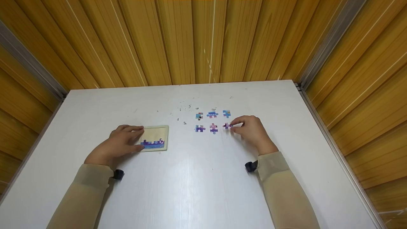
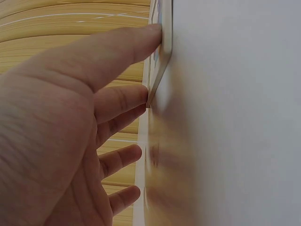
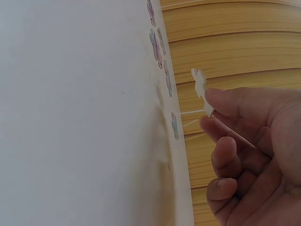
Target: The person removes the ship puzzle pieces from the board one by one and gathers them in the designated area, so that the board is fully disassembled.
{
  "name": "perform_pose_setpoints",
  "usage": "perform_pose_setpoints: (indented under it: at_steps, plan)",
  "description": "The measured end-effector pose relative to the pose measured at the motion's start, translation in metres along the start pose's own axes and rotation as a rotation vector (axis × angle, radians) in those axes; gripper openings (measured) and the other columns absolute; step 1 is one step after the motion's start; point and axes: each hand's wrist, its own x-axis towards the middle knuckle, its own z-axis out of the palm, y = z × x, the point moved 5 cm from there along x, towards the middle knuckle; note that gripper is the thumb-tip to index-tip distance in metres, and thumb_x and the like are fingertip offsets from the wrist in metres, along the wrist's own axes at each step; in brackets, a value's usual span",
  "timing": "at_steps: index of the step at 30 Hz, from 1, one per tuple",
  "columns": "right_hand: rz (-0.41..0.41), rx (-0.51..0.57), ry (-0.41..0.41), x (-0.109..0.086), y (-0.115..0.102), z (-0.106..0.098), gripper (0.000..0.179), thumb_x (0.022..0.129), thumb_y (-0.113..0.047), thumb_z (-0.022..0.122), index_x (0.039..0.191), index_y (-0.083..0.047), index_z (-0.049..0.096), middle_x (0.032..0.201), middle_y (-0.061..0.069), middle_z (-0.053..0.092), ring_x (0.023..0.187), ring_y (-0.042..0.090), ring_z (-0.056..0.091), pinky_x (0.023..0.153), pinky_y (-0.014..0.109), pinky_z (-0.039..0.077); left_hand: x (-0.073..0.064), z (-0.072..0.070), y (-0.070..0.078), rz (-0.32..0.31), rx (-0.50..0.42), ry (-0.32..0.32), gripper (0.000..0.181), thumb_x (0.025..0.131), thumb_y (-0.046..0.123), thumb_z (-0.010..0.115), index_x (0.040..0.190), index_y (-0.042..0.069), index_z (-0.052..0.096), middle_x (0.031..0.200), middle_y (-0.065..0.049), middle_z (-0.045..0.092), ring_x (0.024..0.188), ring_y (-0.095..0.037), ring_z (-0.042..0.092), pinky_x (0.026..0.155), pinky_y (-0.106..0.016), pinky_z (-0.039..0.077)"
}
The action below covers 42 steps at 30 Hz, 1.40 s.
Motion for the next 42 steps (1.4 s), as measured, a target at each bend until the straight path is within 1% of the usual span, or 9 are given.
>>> perform_pose_setpoints:
  at_steps: [5, 12, 16, 22, 27, 32, 35, 39, 42]
  plan:
    - [0.029, 0.018, -0.025, -0.0002, 0.0028, 0.0020, 0.026, 0.102, -0.023, 0.084, 0.127, -0.015, 0.086, 0.129, 0.016, 0.078, 0.081, 0.021, 0.070, 0.067, 0.026, 0.058, -0.0018, -0.0016, 0.0019, 0.010, 0.007, 0.003, 0.080, 0.101, 0.041, 0.081, 0.170, 0.012, 0.052, 0.180, -0.007, 0.047, 0.168, -0.042, 0.034, 0.140, -0.071, 0.021]
    - [0.017, 0.006, -0.042, -0.0015, 0.0032, 0.0043, 0.023, 0.104, -0.020, 0.082, 0.126, -0.013, 0.085, 0.139, 0.016, 0.075, 0.091, 0.023, 0.068, 0.072, 0.026, 0.061, -0.0027, -0.0022, 0.0031, 0.007, 0.007, -0.002, 0.080, 0.102, 0.042, 0.081, 0.170, 0.012, 0.052, 0.181, -0.006, 0.047, 0.169, -0.043, 0.032, 0.140, -0.071, 0.021]
    - [0.017, 0.007, -0.041, -0.0009, 0.0030, 0.0059, 0.023, 0.104, -0.018, 0.082, 0.126, -0.012, 0.084, 0.139, 0.017, 0.075, 0.091, 0.022, 0.067, 0.072, 0.025, 0.061, -0.0017, -0.0016, 0.0024, -0.002, 0.007, -0.001, 0.080, 0.102, 0.042, 0.081, 0.170, 0.012, 0.052, 0.181, -0.005, 0.047, 0.170, -0.043, 0.032, 0.140, -0.070, 0.021]
    - [0.049, -0.006, -0.035, 0.0000, 0.0060, 0.0080, 0.024, 0.104, -0.017, 0.081, 0.127, -0.011, 0.083, 0.137, 0.018, 0.074, 0.091, 0.023, 0.065, 0.071, 0.026, 0.058, -0.0011, 0.0000, 0.0024, -0.010, 0.002, 0.003, 0.079, 0.102, 0.041, 0.082, 0.169, 0.012, 0.053, 0.181, -0.005, 0.047, 0.170, -0.042, 0.032, 0.140, -0.070, 0.020]
    - [0.040, -0.027, -0.025, -0.0003, 0.0071, 0.0074, 0.024, 0.103, -0.016, 0.081, 0.127, -0.011, 0.083, 0.143, 0.018, 0.074, 0.103, 0.028, 0.063, 0.081, 0.030, 0.055, -0.0012, -0.0002, 0.0023, -0.007, -0.003, 0.009, 0.079, 0.101, 0.041, 0.083, 0.169, 0.013, 0.053, 0.181, -0.005, 0.047, 0.169, -0.043, 0.032, 0.140, -0.071, 0.021]
    - [0.005, -0.043, -0.018, 0.0004, 0.0078, 0.0081, 0.024, 0.103, -0.015, 0.082, 0.126, -0.010, 0.084, 0.138, 0.020, 0.077, 0.103, 0.028, 0.063, 0.086, 0.034, 0.053, -0.0012, -0.0001, 0.0017, -0.001, -0.006, 0.005, 0.080, 0.101, 0.041, 0.082, 0.169, 0.011, 0.053, 0.180, -0.005, 0.048, 0.169, -0.044, 0.033, 0.139, -0.071, 0.022]
    - [-0.002, -0.052, -0.019, 0.0008, 0.0079, 0.0084, 0.024, 0.104, -0.015, 0.081, 0.127, -0.010, 0.084, 0.140, 0.020, 0.077, 0.109, 0.031, 0.066, 0.095, 0.042, 0.056, -0.0010, 0.0000, 0.0019, 0.000, -0.009, 0.001, 0.081, 0.100, 0.041, 0.083, 0.169, 0.011, 0.052, 0.181, -0.005, 0.047, 0.169, -0.044, 0.032, 0.139, -0.070, 0.022]
    - [0.018, -0.044, -0.035, 0.0008, 0.0095, 0.0092, 0.027, 0.105, -0.014, 0.079, 0.131, -0.009, 0.082, 0.148, 0.021, 0.074, 0.125, 0.036, 0.068, 0.111, 0.055, 0.056, -0.0015, -0.0004, 0.0018, -0.008, -0.017, -0.001, 0.081, 0.100, 0.041, 0.083, 0.169, 0.011, 0.052, 0.181, -0.004, 0.047, 0.170, -0.044, 0.032, 0.140, -0.070, 0.022]
    - [0.032, -0.040, -0.045, 0.0006, 0.0104, 0.0097, 0.027, 0.106, -0.014, 0.078, 0.132, -0.009, 0.082, 0.150, 0.021, 0.073, 0.129, 0.038, 0.067, 0.115, 0.060, 0.055, -0.0014, -0.0002, 0.0015, -0.013, -0.018, -0.003, 0.082, 0.100, 0.042, 0.083, 0.170, 0.012, 0.052, 0.181, -0.003, 0.047, 0.170, -0.044, 0.031, 0.140, -0.069, 0.021]
